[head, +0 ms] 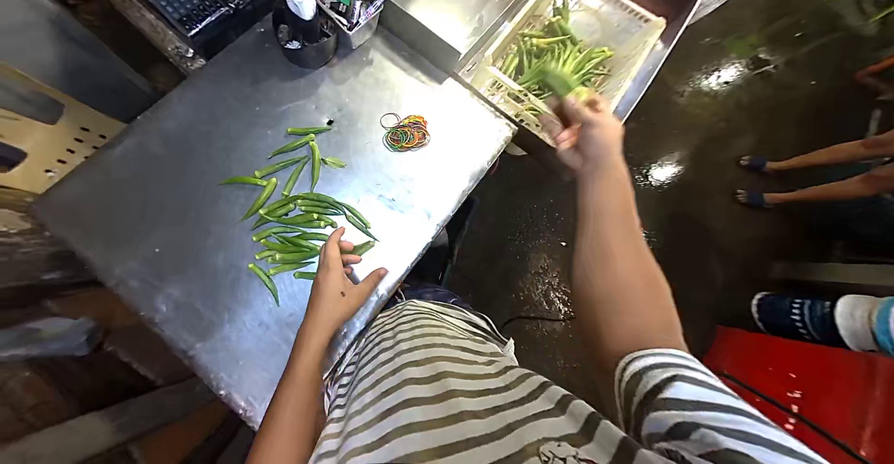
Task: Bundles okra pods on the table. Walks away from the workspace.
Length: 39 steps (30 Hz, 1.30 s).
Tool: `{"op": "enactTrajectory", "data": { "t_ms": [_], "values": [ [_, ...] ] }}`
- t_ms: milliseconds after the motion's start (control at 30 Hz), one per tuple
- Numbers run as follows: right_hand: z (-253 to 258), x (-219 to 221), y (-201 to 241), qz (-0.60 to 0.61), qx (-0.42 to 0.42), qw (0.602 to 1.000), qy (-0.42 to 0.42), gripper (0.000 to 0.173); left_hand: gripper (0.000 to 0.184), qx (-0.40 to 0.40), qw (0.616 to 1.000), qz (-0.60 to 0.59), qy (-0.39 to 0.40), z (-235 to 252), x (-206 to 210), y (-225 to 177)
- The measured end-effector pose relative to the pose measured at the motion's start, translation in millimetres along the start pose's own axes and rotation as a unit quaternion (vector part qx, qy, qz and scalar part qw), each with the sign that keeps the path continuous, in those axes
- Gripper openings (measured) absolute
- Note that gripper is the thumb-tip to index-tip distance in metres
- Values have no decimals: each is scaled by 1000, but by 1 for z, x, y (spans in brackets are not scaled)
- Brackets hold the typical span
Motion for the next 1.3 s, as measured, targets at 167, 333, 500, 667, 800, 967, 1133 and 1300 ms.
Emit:
{"op": "enactTrajectory", "data": {
  "t_ms": [167,333,500,667,800,967,1133,1300],
  "values": [
    [-8,45,-2,-100,41,994,34,56,70,-55,977,150,-143,-1,-36,30],
    [-146,180,-111,-268,51,888,370,36,69,-237,915,294,-141,-12,-55,80],
    [-228,253,-183,-522,-73,736,425,53,60,-177,944,246,-130,-21,-57,100],
    [-225,309,-175,-520,-252,719,387,30,52,-223,897,210,-319,-48,-85,118],
    [-209,351,-204,-582,-130,669,443,33,57,-316,894,164,-273,-43,-91,145],
    [-222,339,-167,-519,-117,735,420,30,49,-145,906,21,-397,-47,-100,112],
    [-283,340,-138,-390,-122,774,483,37,37,-119,775,-589,-197,-10,-52,97],
    [-261,382,-167,-437,-221,714,500,21,35,-108,647,-730,-192,5,-69,104]
  ]
}}
Point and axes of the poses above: each hand's wrist, its own z-axis towards the middle knuckle, its own x-axis out of the palm, y = z × x, the point moved 9 cm from there along z, towards the middle knuckle, and after that the axes turned 6 degrees about -x, right-handed, at the moved point
